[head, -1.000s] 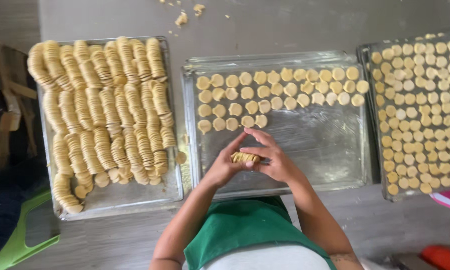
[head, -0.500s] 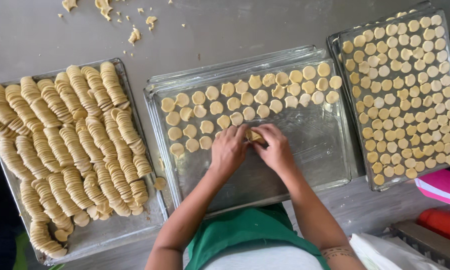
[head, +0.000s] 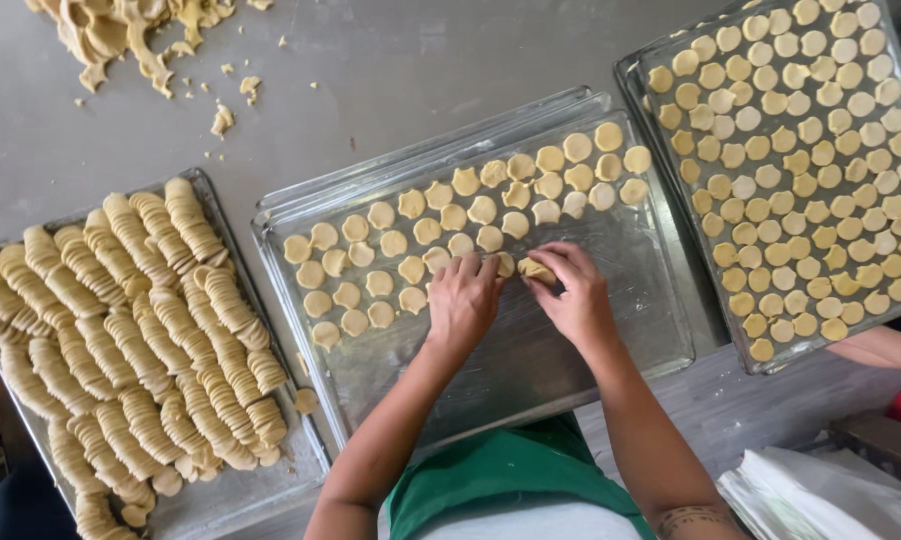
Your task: The person arranges small, round pieces of dough onto metal baking trays in neat rows. They pick up the dough pieces from a stack on a separate tray and place them onto the working tray, filling the available space.
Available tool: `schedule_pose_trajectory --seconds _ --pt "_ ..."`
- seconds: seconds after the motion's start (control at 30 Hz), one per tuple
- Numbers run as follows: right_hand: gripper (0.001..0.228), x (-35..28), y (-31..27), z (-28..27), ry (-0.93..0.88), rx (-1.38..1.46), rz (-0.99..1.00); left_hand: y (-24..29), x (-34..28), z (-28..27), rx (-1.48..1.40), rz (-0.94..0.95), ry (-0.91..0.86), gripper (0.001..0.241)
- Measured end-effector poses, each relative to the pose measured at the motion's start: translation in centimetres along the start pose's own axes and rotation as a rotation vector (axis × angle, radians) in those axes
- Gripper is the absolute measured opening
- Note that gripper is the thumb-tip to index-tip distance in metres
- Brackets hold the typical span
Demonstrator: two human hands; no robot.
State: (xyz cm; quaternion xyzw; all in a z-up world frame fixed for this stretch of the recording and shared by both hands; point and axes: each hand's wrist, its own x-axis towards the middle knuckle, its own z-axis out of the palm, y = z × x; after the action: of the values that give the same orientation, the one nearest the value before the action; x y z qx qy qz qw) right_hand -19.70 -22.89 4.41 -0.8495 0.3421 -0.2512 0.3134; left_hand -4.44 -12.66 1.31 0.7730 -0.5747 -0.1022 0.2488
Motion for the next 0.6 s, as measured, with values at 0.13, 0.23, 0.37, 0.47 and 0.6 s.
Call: schedule_pose_trajectory --seconds 0.13,0.23,0.37,0.47,0.6 --pt "0.039 0.2 1.4 0.3 0.067 -0.081 -0.007 1.4 1.0 0.2 -0.065 0.029 0.023 0.047" --pt "0.042 0.4 2.5 -0.1 0.109 -0.132 -0.077 2.8 2.3 0.7 -0.058 0.046 0.037 0.051" --pt "0.039 -0.1 4.1 -1.6 0.128 -0.041 0.108 3.6 3.4 1.7 -0.046 0.041 0.045 0.041" --pt "0.043 0.4 5.1 -2.6 0.006 0.049 0.159 3.7 4.1 2.3 -0.073 0.034 0.049 0.044" --pt "0.049 1.3 5.2 -2.1 -0.181 0.076 0.118 4.0 4.3 3.0 -0.043 0.016 0.013 0.03"
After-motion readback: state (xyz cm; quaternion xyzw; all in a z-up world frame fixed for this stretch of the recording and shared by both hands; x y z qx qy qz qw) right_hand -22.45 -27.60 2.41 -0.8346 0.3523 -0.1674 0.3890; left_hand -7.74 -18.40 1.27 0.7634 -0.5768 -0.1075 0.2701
